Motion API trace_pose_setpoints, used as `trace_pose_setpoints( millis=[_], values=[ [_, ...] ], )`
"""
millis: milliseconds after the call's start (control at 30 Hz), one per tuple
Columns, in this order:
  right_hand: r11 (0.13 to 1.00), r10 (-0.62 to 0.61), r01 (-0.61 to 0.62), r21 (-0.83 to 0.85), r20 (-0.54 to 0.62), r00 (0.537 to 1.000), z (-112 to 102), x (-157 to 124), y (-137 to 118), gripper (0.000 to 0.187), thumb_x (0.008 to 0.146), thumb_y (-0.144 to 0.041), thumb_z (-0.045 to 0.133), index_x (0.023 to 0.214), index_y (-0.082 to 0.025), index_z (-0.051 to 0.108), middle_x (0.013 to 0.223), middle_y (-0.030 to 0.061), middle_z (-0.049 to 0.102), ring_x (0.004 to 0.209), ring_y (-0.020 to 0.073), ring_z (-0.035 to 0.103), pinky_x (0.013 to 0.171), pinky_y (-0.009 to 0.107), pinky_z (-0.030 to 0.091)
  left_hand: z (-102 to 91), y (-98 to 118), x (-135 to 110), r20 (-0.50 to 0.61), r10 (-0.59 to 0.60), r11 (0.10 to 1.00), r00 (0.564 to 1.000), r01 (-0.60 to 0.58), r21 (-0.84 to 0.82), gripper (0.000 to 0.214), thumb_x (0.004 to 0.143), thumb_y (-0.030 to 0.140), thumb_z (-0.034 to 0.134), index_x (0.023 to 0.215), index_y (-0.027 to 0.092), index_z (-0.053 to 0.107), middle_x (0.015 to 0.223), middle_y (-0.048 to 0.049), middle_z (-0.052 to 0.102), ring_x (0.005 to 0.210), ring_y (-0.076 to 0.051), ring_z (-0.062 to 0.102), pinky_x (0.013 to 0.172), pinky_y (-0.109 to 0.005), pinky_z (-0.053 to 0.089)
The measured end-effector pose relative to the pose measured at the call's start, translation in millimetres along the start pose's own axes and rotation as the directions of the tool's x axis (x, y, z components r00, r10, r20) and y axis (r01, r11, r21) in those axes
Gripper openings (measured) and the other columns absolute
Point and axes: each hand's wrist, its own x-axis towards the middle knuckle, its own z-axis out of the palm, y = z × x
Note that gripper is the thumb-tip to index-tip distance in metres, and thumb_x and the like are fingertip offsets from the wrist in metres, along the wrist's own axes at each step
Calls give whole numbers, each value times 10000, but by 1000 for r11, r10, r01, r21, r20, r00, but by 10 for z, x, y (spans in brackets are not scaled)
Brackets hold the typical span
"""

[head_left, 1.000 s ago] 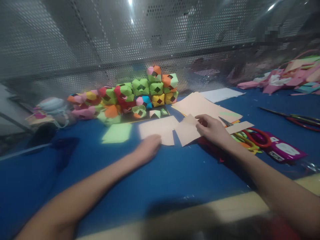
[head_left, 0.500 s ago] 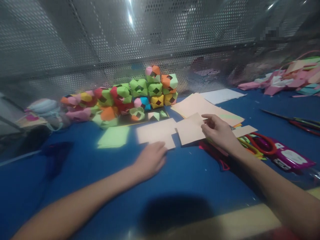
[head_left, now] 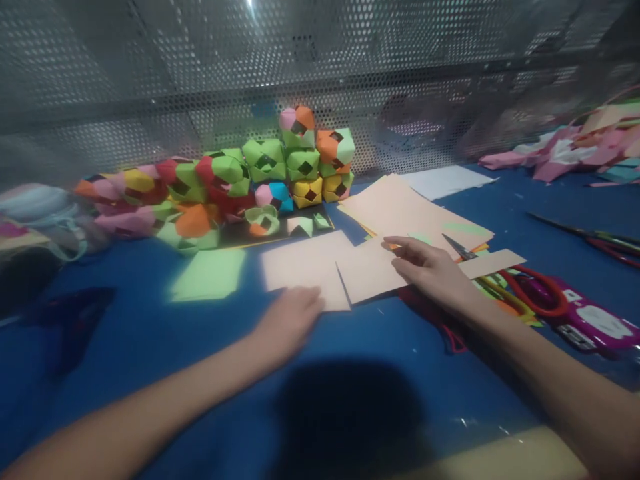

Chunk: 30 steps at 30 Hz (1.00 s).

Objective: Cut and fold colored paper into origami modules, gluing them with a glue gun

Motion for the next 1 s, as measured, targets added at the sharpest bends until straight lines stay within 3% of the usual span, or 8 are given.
trace_pose_setpoints(
  millis=[167, 267, 333, 400, 500, 633, 833, 1000],
  values=[
    [989, 137, -138, -48, -28, 990, -33, -51, -94, 287, 771, -285, 546, 984, -177, 706, 710, 31, 630, 545, 129, 481, 490, 264, 384, -34, 174, -29, -7, 69, 993, 998, -68, 99, 248, 877, 82, 417, 1022, 61, 617, 1084, -200, 658, 883, -246, 607, 720, -386, 536],
    [985, 173, -173, 5, -28, 985, -10, -97, -143, 304, 767, -300, 557, 1001, -170, 702, 660, 12, 600, 518, 116, 453, 468, 250, 357, -87, 286, -20, 58, 55, 994, 997, -61, 96, 228, 869, 90, 426, 1002, 95, 612, 1105, -177, 650, 858, -228, 605, 708, -375, 532],
    [986, 164, -165, 21, 34, 986, 35, -136, -164, 322, 766, -317, 557, 1018, -170, 693, 642, -3, 588, 507, 111, 448, 466, 244, 360, -139, 364, -1, 112, 41, 996, 993, -49, 72, 200, 874, 132, 435, 967, 112, 611, 1054, -152, 658, 820, -222, 602, 684, -366, 530],
    [994, 113, -113, -7, 137, 984, 97, -177, -168, 335, 768, -324, 549, 1032, -167, 682, 647, -6, 596, 517, 118, 473, 475, 245, 385, -194, 444, 15, 138, 39, 996, 990, -49, 73, 203, 887, 204, 440, 945, 114, 612, 943, -130, 663, 796, -230, 602, 665, -367, 529],
    [995, -37, 59, -79, 258, 966, 192, -232, -139, 314, 778, -287, 516, 1021, -159, 670, 796, 32, 664, 622, 143, 561, 553, 266, 458, -258, 547, 8, 150, 53, 986, 987, -76, 151, 265, 890, 294, 459, 928, 89, 624, 833, -120, 654, 802, -254, 615, 660, -366, 527],
    [962, -192, 239, -135, 292, 937, 252, -272, -83, 279, 808, -224, 472, 1005, -158, 659, 938, 68, 677, 779, 169, 618, 699, 295, 506, -289, 639, -77, 141, 117, 959, 983, -149, 243, 260, 874, 298, 511, 840, 82, 652, 788, -112, 678, 789, -235, 637, 734, -341, 513],
    [938, -228, 298, -179, 331, 916, 262, -319, -103, 270, 836, -205, 459, 1026, -163, 646, 933, 79, 673, 811, 191, 633, 719, 316, 515, -307, 761, -221, 104, 80, 953, 991, -107, 284, 346, 907, 317, 465, 950, 50, 680, 958, -162, 724, 919, -273, 661, 854, -392, 480],
    [931, -249, 326, -162, 370, 895, 330, -390, -188, 313, 853, -187, 440, 1112, -154, 614, 1030, 111, 667, 941, 222, 636, 806, 341, 508, -330, 805, -240, 140, 106, 968, 984, -134, 212, 313, 899, 297, 488, 892, 65, 697, 854, -142, 729, 832, -256, 669, 839, -402, 497]
  ],
)
